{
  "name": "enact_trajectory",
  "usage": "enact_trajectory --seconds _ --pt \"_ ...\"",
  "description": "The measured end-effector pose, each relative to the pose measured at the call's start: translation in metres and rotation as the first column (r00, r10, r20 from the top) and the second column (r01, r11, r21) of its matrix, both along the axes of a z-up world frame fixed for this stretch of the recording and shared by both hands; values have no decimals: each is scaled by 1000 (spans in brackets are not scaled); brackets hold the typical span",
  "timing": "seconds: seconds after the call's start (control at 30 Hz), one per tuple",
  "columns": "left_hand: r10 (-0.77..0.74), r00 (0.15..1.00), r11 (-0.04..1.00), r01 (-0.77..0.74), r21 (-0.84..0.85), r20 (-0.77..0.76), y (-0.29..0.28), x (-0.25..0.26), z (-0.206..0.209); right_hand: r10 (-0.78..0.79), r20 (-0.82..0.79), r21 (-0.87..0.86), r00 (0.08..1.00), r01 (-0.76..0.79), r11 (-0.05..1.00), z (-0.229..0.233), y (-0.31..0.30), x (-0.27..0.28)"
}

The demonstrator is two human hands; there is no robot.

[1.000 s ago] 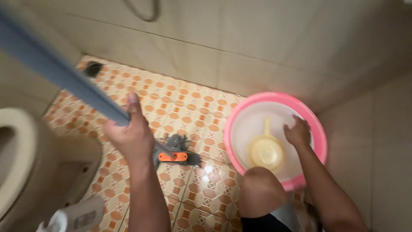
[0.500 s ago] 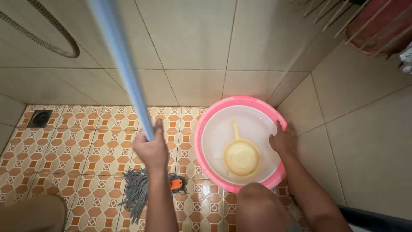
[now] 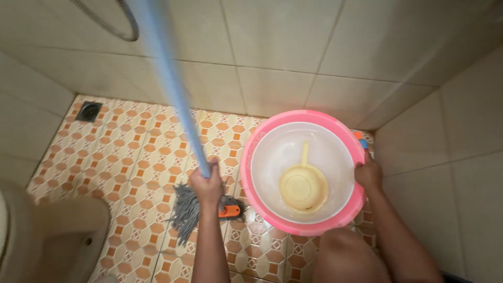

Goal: The recorder uses a mop and a scrub brush to clean the tiled floor of a bathroom, moving around the toilet and shower area.

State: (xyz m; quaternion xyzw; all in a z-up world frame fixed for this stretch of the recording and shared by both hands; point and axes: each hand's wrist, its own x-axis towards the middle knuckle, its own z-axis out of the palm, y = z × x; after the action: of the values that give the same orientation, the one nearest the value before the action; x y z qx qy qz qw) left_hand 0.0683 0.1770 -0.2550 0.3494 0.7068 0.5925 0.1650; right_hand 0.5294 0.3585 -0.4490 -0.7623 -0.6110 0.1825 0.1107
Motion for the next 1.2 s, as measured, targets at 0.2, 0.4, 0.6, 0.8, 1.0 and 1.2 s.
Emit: enact_trajectory --seconds 0.2,0.4,0.6,0.8,1.0,1.2 --pt "130 968 981 -157 113 217 -66 -76 16 225 -77 84 971 -219 972 -15 6 -53" --pt "116 896 940 -238 244 428 -134 -107 16 171 -385 55 907 -162 985 -8 -7 -166" --pt "234 858 911 -358 207 456 -149 -106 -9 181 -450 -39 874 -222 974 21 -9 -271" --pt "214 878 887 -358 290 429 -149 -102 -23 277 -505 77 817 -278 958 -28 10 -356" --pt "254 900 877 -369 308 354 -149 -90 -23 233 -503 -12 832 -276 961 7 12 -423" --pt "339 843 790 -496 360 416 -161 -80 -19 260 -456 -29 851 -306 952 -26 25 -472"
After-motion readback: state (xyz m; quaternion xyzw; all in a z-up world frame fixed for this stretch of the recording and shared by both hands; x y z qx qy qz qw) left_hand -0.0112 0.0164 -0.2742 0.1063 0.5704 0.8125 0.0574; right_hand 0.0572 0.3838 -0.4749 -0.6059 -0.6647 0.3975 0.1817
